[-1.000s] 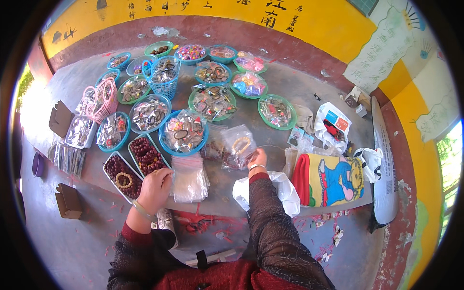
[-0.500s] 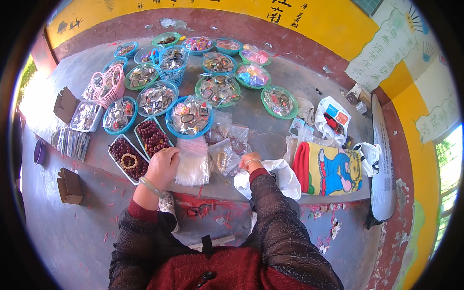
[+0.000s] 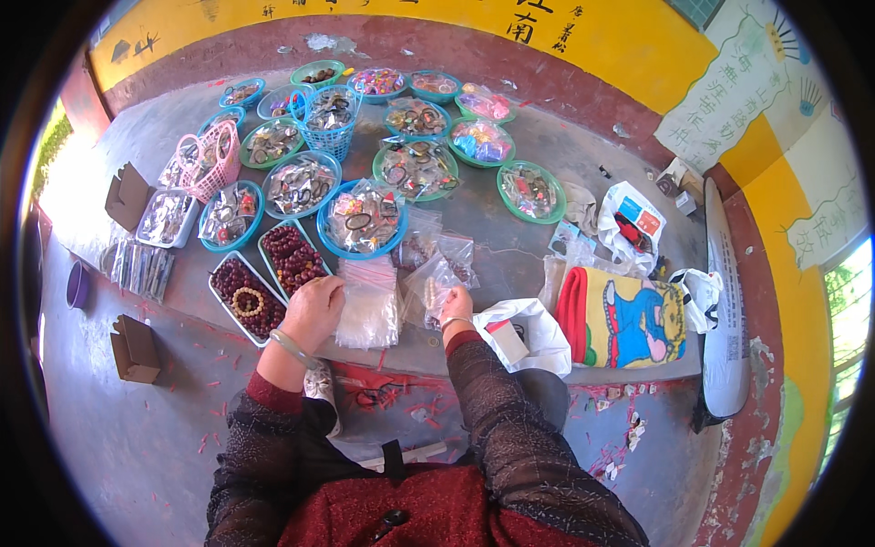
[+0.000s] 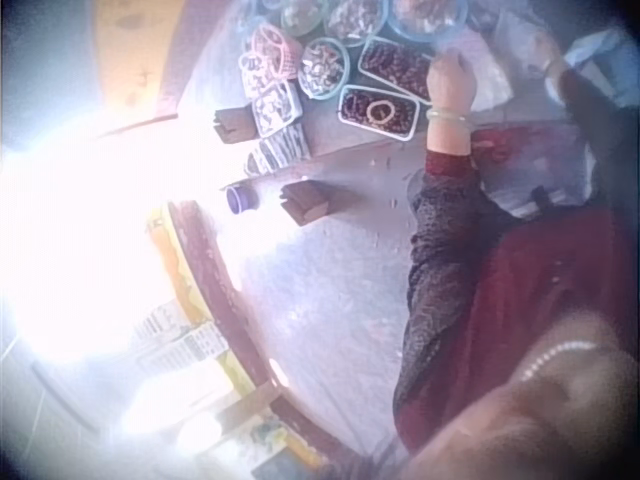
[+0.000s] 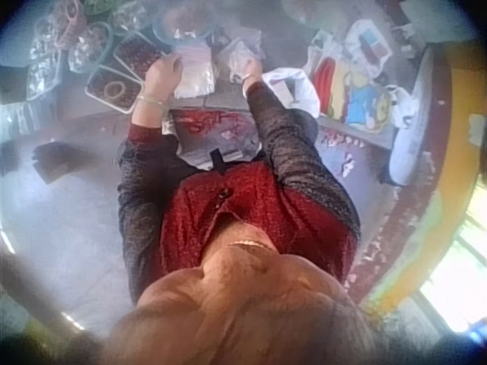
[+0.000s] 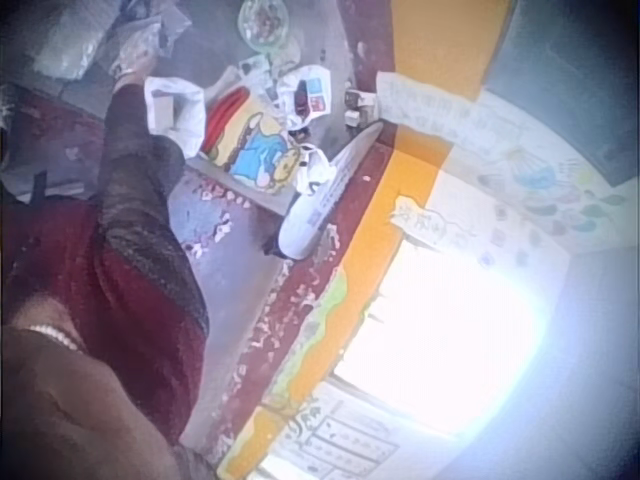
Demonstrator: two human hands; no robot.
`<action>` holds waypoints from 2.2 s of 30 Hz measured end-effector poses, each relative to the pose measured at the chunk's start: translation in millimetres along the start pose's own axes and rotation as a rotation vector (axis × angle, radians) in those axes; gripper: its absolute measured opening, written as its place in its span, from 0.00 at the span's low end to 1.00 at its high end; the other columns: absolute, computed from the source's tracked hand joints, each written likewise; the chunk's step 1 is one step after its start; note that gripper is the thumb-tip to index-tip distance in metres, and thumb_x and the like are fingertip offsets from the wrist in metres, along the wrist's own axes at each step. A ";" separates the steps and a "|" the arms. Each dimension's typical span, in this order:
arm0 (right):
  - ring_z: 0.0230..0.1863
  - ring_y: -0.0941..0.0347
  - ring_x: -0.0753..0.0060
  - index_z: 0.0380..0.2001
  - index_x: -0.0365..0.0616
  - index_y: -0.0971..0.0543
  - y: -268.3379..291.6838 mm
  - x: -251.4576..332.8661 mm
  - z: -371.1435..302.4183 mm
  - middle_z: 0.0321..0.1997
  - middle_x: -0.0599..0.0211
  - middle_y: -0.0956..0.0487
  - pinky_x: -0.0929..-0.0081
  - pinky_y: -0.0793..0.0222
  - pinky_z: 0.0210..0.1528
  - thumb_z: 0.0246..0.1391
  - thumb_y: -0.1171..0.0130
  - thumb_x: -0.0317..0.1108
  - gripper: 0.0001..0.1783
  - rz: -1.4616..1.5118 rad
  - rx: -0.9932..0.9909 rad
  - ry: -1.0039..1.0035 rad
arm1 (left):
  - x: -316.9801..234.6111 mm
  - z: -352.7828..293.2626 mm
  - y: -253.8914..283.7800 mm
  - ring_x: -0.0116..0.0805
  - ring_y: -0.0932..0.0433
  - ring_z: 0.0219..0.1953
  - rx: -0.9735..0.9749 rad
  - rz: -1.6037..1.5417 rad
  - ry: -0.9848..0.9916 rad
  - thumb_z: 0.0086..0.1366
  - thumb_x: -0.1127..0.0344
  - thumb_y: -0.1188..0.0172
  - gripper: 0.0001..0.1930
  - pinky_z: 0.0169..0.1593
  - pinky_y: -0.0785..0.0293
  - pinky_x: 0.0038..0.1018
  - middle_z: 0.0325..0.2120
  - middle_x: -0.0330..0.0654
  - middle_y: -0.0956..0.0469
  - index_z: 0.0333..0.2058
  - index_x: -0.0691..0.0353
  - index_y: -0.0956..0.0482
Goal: The person sits on the floor and packs small, round, reddish-brown beads from rectangular trays into clear plastic bags. They handle the beads and bags by hand, placing the filled bags on the floor next to other packaged items.
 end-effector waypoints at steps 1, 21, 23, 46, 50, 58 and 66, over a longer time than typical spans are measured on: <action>0.40 0.29 0.59 0.32 0.40 0.26 -11.8 -0.2 -5.6 0.35 0.60 0.25 0.60 0.35 0.42 0.42 0.53 0.35 0.14 0.110 0.124 -0.044 | -0.1 -0.2 -1.1 0.49 0.27 0.29 0.004 -0.006 0.002 0.53 0.69 0.52 0.07 0.34 0.31 0.39 0.23 0.50 0.26 0.26 0.64 0.27; 0.44 0.30 0.49 0.44 0.32 0.33 -176.2 73.8 -183.5 0.42 0.46 0.27 0.59 0.33 0.48 0.53 0.63 0.33 0.19 -0.183 0.753 -0.498 | -36.2 -42.2 -67.3 0.42 0.28 0.46 0.417 -1.924 0.712 0.61 0.52 0.54 0.21 0.47 0.31 0.35 0.43 0.46 0.28 0.46 0.62 0.34; 0.45 0.30 0.53 0.42 0.32 0.31 -174.0 79.2 -180.7 0.43 0.48 0.27 0.59 0.35 0.49 0.55 0.62 0.36 0.19 -0.224 0.666 -0.443 | -24.0 -60.1 -74.2 0.41 0.27 0.44 0.290 -1.903 0.771 0.62 0.61 0.53 0.14 0.46 0.30 0.35 0.42 0.46 0.28 0.43 0.62 0.33; 0.16 0.38 0.89 0.33 0.38 0.24 -216.9 131.1 -259.5 0.17 0.78 0.31 0.89 0.42 0.17 0.51 0.45 0.36 0.12 -1.046 0.701 0.552 | -24.9 -44.9 -85.5 0.40 0.30 0.46 0.134 -2.122 0.749 0.62 0.48 0.62 0.25 0.49 0.34 0.36 0.46 0.44 0.30 0.48 0.63 0.36; 0.16 0.38 0.90 0.33 0.38 0.23 -217.3 134.1 -265.9 0.17 0.78 0.31 0.89 0.42 0.17 0.50 0.44 0.35 0.11 -0.972 0.687 0.477 | -9.2 -54.8 -111.6 0.39 0.28 0.43 0.145 -2.091 0.882 0.63 0.48 0.62 0.23 0.44 0.30 0.34 0.41 0.44 0.28 0.46 0.62 0.35; 0.13 0.39 0.89 0.30 0.40 0.23 -204.0 162.7 -240.5 0.14 0.77 0.31 0.90 0.46 0.14 0.50 0.44 0.35 0.09 -0.692 0.515 0.533 | 29.4 -60.1 -106.7 0.36 0.26 0.36 -0.128 -1.826 0.945 0.63 0.65 0.56 0.11 0.41 0.26 0.28 0.32 0.44 0.28 0.41 0.65 0.34; 0.11 0.41 0.87 0.28 0.40 0.23 -193.2 155.7 -209.9 0.13 0.78 0.33 0.90 0.48 0.11 0.49 0.44 0.35 0.09 -0.657 0.456 0.410 | 140.8 -40.2 -75.6 0.32 0.26 0.31 -0.562 -1.442 0.995 0.62 0.70 0.58 0.08 0.33 0.26 0.22 0.29 0.41 0.28 0.39 0.63 0.33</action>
Point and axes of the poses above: each hand's wrist, its own z-axis towards the middle knuckle, its own y-axis out of the back of the hand, x = y × z, the point moved 8 cm from there along z, towards the middle knuckle
